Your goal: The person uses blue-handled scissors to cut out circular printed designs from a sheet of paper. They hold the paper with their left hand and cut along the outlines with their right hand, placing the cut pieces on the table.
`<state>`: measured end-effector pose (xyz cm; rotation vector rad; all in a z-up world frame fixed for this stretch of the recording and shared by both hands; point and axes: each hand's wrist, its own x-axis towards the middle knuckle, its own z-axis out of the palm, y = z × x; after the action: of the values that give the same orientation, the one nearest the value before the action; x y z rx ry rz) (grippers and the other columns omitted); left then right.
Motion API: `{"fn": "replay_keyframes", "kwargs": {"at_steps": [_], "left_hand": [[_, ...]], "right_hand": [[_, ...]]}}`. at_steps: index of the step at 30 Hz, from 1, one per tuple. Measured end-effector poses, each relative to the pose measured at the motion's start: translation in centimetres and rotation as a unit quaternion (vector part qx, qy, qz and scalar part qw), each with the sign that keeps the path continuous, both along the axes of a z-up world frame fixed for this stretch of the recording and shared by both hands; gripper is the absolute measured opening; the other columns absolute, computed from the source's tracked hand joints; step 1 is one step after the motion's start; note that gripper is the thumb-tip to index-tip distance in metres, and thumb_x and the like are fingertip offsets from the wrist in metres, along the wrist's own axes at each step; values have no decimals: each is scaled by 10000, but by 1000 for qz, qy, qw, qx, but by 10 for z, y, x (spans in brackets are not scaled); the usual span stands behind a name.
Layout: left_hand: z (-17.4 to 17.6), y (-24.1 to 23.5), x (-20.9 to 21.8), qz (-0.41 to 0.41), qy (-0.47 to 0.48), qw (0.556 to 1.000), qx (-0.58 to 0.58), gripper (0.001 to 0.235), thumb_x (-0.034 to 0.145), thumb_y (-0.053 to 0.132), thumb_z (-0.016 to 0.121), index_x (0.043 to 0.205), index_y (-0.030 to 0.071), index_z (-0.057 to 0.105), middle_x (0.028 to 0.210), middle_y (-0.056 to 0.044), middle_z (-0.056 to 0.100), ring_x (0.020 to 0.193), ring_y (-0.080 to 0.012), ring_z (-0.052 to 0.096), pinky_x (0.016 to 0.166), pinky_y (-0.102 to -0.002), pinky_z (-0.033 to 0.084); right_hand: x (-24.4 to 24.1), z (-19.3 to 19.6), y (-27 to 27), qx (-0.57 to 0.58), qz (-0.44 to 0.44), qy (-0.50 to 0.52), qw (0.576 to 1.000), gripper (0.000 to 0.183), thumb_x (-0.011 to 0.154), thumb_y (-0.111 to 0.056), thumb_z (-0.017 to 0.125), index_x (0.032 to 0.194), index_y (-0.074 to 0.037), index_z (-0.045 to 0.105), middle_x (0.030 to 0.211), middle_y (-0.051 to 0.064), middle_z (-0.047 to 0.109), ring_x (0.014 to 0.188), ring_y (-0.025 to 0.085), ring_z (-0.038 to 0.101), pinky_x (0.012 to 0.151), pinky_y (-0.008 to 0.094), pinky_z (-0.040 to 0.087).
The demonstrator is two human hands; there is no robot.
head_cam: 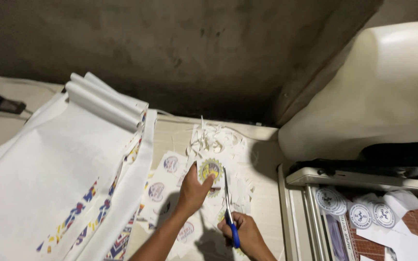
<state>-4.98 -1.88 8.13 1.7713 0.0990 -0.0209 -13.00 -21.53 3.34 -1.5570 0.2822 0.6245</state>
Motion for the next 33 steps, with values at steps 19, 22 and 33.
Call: {"fn": "replay_keyframes", "kwargs": {"at_steps": [19,22,33], "left_hand": [[-30,-32,-11,-62,82,988,-115,430,898,71,645,1296,-16,507,1084,-129,692,872,-192,735,674,-300,674],[-41,-42,-2,-79,82,983,-146,403,909,49,635,1284,-39,517,1072,-150,705,821,-207,749,650,-300,658],[-48,-69,9,-111,120,982,-98,509,907,100,630,1370,-16,456,1145,-158,686,846,-211,763,688,-304,653]], "right_hand": [[-6,-14,-13,44,-38,13,998,158,856,-158,759,881,-20,686,627,21,607,503,110,564,487,271,485],[-2,-12,-18,11,-52,11,999,174,852,-169,778,881,-24,686,636,16,619,506,111,568,476,265,449],[1,-24,-43,-2,-66,28,997,188,868,-200,742,899,-27,676,631,42,642,508,129,611,497,282,506]]}}
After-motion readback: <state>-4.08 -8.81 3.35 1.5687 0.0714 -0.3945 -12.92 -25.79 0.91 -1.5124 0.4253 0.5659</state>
